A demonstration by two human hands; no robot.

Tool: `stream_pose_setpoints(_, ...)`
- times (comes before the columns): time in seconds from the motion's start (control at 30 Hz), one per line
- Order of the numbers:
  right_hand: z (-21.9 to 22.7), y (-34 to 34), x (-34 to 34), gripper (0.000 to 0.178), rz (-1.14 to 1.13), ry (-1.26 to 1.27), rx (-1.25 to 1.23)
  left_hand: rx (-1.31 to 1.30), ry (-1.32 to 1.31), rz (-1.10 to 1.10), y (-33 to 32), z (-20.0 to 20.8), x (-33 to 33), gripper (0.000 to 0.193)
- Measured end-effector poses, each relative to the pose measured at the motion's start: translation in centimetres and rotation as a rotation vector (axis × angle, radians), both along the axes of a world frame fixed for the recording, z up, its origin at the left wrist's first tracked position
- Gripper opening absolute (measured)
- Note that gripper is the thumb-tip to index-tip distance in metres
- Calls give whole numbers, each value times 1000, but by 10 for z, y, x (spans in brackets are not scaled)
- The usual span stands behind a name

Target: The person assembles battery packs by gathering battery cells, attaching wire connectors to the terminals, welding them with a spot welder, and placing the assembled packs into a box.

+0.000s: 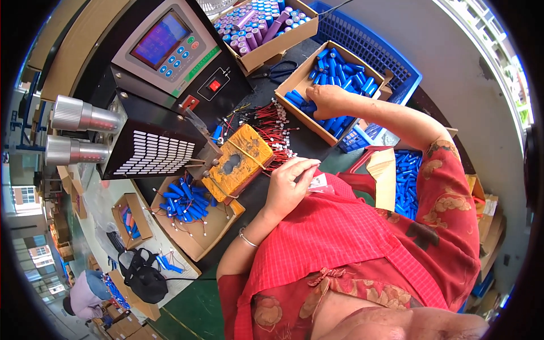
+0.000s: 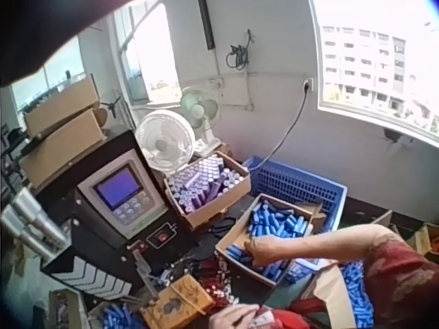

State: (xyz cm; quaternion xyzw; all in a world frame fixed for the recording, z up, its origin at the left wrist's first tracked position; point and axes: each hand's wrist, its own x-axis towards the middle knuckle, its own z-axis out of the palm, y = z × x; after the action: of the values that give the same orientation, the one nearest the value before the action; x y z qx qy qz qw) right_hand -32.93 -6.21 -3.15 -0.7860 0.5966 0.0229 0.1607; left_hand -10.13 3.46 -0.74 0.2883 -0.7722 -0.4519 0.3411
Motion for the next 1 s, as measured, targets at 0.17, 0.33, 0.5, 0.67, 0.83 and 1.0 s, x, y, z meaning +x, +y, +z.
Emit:
stream_pose_setpoints(0.17,0,7,6,36,-19,115,-90,189,-4,-30,-12,-7,-24,13)
stream_pose_setpoints(0.33,5,18,-6,28,3,-249,-228,622,275,56,-23,-27,-40,24)
stream_pose_setpoints(0.5,48,57,10,26,43,-744,-142,817,666,-87,-26,-5,-52,68)
stream_pose_setpoints(0.67,52,70,26,21,164,-836,-132,939,824,-236,-19,2,-53,75)
stream_pose_setpoints(0.83,58,73,31,26,286,-804,-158,1507,859,-389,-15,-14,-29,56)
stream_pose_setpoints(1.0,68,81,42,42,580,-526,-160,1645,826,-353,-13,-15,-14,46)
